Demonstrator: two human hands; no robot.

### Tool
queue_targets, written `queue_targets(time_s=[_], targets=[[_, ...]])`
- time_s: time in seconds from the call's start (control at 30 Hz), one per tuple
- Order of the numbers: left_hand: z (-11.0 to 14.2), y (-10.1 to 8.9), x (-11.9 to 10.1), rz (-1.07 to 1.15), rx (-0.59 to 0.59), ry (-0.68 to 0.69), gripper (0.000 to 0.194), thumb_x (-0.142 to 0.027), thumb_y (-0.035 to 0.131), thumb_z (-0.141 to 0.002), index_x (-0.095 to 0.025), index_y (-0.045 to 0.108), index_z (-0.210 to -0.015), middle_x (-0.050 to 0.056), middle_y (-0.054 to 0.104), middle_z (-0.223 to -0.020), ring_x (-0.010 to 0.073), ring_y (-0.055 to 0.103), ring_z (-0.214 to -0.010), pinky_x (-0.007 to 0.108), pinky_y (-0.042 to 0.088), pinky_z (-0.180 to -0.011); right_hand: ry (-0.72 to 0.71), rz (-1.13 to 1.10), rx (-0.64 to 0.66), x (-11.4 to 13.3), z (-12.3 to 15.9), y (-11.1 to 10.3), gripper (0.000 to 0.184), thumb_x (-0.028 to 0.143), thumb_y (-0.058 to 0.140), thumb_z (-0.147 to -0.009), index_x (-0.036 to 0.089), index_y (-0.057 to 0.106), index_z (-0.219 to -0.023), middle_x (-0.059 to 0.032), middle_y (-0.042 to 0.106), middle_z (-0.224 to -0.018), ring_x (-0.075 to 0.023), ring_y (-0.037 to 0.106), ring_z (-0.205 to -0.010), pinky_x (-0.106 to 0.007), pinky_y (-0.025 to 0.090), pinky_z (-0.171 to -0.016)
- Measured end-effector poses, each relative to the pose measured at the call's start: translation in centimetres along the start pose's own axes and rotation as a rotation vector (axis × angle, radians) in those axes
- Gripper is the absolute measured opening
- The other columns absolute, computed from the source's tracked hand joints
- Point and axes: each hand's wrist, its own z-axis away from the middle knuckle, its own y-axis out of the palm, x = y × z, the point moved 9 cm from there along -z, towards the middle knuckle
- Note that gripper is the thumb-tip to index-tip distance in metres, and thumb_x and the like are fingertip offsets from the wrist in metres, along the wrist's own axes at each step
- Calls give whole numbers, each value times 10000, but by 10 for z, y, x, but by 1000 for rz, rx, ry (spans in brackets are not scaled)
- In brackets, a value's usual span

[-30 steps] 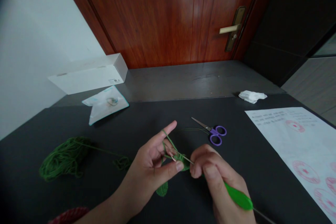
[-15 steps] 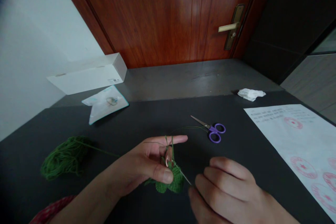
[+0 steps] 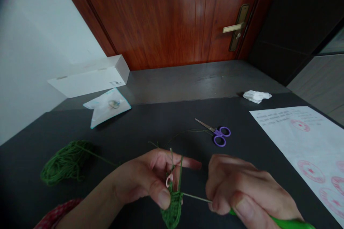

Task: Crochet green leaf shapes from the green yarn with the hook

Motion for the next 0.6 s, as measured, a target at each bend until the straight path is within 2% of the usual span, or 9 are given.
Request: queue_targets(time_s=[0.13,0.2,0.33,0.43,0.6], targets=[[-1,4,7,11,55,-53,651,-78,799,-528,-162,686,-1164,-9,684,-753,122,612,-691,237,458,-680,206,-432,124,-13,-3,19,328,415,464,-952,274,676,-746,-22,649,-548,-204,597,-515,-371,502,-545],[0,5,8,-7,58,-66,631,-81,791,-531,-173,698,-1148,1,694,-769,136,616,-708,250,460,-683,284,-572,89,-20,-5,25,347,388,456,-955,254,671,-718,-26,646,-527,-199,573,-521,-367,496,-554],[0,2,3,-34,-12,-24,555,-83,783,-537,-177,733,-1082,7,682,-755,127,584,-680,238,434,-642,450,-707,-9,-35,-5,34,372,375,476,-941,236,651,-644,-12,588,-466,-166,496,-466,-304,428,-466],[0,-3,-7,-41,-123,85,532,-86,784,-553,-169,736,-1077,12,667,-767,110,567,-674,232,418,-646,517,-733,-66,-41,-4,37,364,380,489,-935,222,645,-647,-8,554,-482,-144,472,-457,-275,434,-450],[10,-18,-27,-68,-427,350,617,-131,829,-587,-181,680,-1183,-36,605,-714,97,548,-661,260,422,-692,598,-763,-223,-55,3,38,314,407,522,-922,210,645,-712,-21,571,-601,-130,504,-528,-254,503,-504]])
